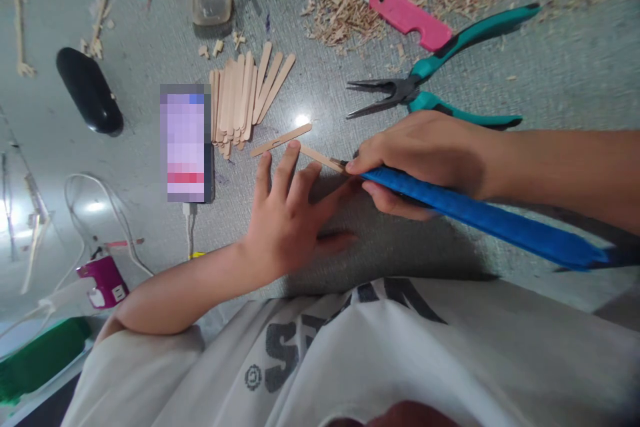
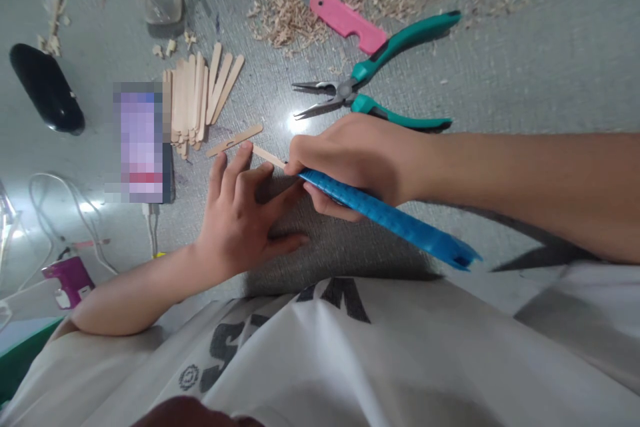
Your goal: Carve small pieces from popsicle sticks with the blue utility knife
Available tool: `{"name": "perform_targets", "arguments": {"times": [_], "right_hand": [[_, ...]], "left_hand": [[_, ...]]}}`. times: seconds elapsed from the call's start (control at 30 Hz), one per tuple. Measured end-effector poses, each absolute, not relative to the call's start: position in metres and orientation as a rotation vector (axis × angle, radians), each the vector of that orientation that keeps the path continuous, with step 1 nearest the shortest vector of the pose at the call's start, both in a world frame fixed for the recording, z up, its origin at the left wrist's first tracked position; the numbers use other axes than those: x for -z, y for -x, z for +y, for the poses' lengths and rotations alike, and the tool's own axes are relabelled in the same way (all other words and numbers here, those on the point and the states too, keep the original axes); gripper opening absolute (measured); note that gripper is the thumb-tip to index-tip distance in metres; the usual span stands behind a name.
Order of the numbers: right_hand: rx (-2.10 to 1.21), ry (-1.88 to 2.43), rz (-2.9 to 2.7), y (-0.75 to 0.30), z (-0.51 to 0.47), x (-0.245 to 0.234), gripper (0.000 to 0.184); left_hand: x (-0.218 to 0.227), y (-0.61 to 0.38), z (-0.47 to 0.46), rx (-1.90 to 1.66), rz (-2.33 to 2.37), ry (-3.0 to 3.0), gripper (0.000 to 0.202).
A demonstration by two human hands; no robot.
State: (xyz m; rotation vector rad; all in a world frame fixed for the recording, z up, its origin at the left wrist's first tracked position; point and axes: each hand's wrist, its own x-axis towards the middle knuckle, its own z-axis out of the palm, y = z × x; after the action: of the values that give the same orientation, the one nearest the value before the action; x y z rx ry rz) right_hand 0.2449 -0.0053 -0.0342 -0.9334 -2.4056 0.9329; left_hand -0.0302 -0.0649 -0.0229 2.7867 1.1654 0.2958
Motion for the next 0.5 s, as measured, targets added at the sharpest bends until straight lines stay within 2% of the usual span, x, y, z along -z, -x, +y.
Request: {"name": "perform_targets", "arguments": {"times": [0.13,0.5], "right_hand": [[-0.753,0.913,-2.356,-0.243,-0.007,0.036,0.031],[-0.88,0.907,-2.375,-0.239,0.005,0.032,0.031]], "left_hand": [[0.024,0.03,-0.065,-0.304,1.177,-2.779,0.089],[0.027,0.03,-0.066,-0.338,1.185,-2.778,0.088]]}}
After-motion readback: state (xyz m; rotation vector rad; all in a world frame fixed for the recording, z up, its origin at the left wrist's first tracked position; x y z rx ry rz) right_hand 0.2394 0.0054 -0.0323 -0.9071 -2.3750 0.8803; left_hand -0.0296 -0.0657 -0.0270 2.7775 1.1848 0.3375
